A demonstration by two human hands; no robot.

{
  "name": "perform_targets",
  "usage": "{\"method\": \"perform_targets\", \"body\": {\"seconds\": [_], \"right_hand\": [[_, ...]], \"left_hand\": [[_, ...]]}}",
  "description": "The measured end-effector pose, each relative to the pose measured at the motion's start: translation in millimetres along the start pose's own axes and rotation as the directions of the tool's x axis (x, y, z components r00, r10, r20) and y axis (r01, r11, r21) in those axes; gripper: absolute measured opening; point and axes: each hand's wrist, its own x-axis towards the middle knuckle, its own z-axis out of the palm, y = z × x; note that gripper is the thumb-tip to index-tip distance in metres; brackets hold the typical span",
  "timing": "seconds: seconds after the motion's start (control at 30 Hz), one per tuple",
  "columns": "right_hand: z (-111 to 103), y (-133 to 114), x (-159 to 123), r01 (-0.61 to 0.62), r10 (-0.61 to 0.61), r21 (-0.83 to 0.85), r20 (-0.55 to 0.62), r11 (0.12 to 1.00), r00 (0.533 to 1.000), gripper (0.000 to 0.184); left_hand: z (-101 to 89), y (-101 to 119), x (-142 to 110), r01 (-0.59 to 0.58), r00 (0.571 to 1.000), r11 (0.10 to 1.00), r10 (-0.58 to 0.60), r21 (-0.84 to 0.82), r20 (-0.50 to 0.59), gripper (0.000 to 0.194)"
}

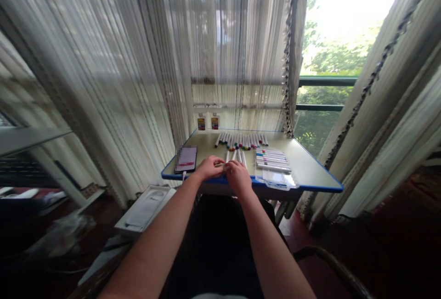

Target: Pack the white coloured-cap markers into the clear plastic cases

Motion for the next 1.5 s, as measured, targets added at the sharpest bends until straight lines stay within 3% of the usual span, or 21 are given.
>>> {"method": "perform_targets", "body": {"seconds": [0.17, 0.27, 0.4, 0.57, 0.8, 1.03, 1.3, 1.5], "right_hand": [[-2.5, -7.5, 2.8, -0.077, 0.076, 0.036, 0.029, 0.996, 0.997, 0.032], [-3.8, -8.5, 4.3, -0.124, 0.123, 0.039, 0.029, 0.992, 0.992, 0.039], [-4.0, -6.6, 4.3, -0.1, 0.101, 0.074, -0.006, 0.992, 0.995, 0.041], [-1.2, -6.1, 3.5, -0.098, 0.103, 0.085, -0.05, 0.992, 0.993, 0.041], [4.0, -6.4, 1.9, -0.096, 0.098, 0.033, -0.069, 0.995, 0.993, 0.042], [10.4, -7.5, 2.1, -0.157, 0.159, 0.021, -0.114, 0.987, 0.981, 0.056], [12.7, -5.1, -2.9, -0.067, 0.07, 0.021, -0.179, 0.998, 0.981, 0.065], [14.1, -6.4, -3.5, -0.088, 0.093, 0.033, -0.228, 0.996, 0.969, 0.064]], "left_hand": [[-10.1, 5.2, -3.8, -0.074, 0.997, 0.987, 0.072, 0.139, 0.019, 0.035], [-10.1, 5.9, -4.4, -0.064, 0.998, 0.989, 0.065, 0.136, -0.003, 0.035], [-8.0, 7.8, -4.0, 0.047, 0.998, 0.996, -0.044, 0.079, -0.033, 0.025], [-8.5, 12.3, -5.0, 0.201, 0.956, 0.971, -0.165, 0.132, -0.244, 0.022], [-11.9, 4.6, -2.8, 0.223, 0.915, 0.974, -0.2, 0.027, -0.351, 0.022], [-9.9, -6.7, -0.6, 0.245, 0.825, 0.928, -0.351, -0.28, -0.443, 0.025], [-10.2, -4.6, -0.9, 0.193, 0.88, 0.892, -0.341, -0.409, -0.33, 0.026], [-10.4, -3.9, -2.0, 0.158, 0.897, 0.891, -0.31, -0.426, -0.316, 0.025]]}}
